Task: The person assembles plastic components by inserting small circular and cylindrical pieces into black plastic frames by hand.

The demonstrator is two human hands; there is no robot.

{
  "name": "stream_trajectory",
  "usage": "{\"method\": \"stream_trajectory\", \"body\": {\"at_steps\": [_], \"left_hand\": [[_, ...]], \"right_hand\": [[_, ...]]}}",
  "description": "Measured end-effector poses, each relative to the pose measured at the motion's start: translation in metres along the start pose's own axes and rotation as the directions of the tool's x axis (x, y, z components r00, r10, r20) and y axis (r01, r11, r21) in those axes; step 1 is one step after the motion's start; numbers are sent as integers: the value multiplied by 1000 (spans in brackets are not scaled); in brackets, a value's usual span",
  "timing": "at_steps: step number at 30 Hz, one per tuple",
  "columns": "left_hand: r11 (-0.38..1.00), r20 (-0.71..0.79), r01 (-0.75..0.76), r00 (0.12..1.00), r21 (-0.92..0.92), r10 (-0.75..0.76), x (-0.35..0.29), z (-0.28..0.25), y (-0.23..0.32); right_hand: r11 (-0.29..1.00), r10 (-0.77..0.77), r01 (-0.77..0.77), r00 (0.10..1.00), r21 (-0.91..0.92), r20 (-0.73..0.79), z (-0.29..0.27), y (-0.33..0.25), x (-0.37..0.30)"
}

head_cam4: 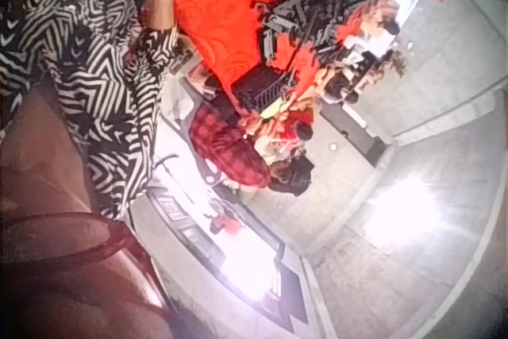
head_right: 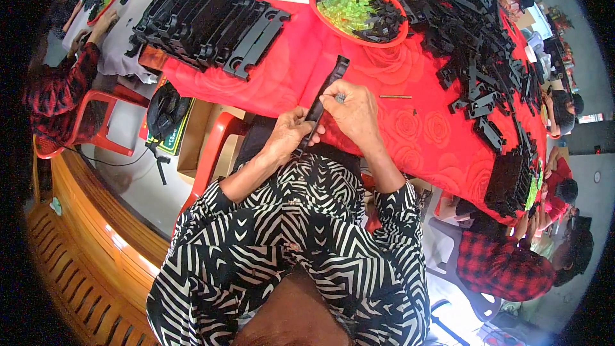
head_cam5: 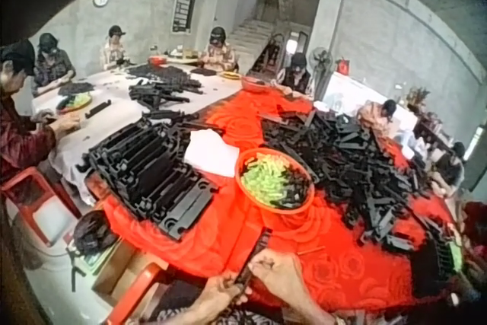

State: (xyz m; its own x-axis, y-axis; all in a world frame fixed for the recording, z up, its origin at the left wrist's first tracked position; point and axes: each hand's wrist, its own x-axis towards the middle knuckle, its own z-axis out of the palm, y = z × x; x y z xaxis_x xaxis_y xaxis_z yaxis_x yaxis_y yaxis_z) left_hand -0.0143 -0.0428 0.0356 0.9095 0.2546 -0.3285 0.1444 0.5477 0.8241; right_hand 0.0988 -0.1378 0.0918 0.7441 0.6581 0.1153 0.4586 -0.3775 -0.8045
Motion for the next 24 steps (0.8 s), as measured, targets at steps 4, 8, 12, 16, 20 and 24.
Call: {"method": "stream_trajectory", "body": {"at_steps": [4, 8, 12, 16, 20, 24], "left_hand": [[1000, 5, -3, 1000, 7, 3, 0, 0, -1], [1000, 6, 5, 1000, 7, -5, 1, 0, -2], [1000, 0, 24, 1000, 17, -24, 0, 0, -4], [1000, -1, 19, 1000, 21, -19, 1, 1, -5], [1000, -14, 22, 1000, 15, -22, 2, 0, -5], [998, -29, 39, 999, 46, -38, 2, 0, -6]], "right_hand": [[997, 13, -12, 1000, -75, 20, 0, -2, 2], [995, 2, 2, 999, -102, 36, 1, 1, 2], [994, 32, -27, 998, -105, 51, 3, 3, 2], [1000, 11, -11, 999, 3, 44, 2, 11, 3], [995, -33, 30, 999, 97, 32, 2, 8, 3], [990, -37, 44, 998, -134, 57, 3, -1, -1]]}}
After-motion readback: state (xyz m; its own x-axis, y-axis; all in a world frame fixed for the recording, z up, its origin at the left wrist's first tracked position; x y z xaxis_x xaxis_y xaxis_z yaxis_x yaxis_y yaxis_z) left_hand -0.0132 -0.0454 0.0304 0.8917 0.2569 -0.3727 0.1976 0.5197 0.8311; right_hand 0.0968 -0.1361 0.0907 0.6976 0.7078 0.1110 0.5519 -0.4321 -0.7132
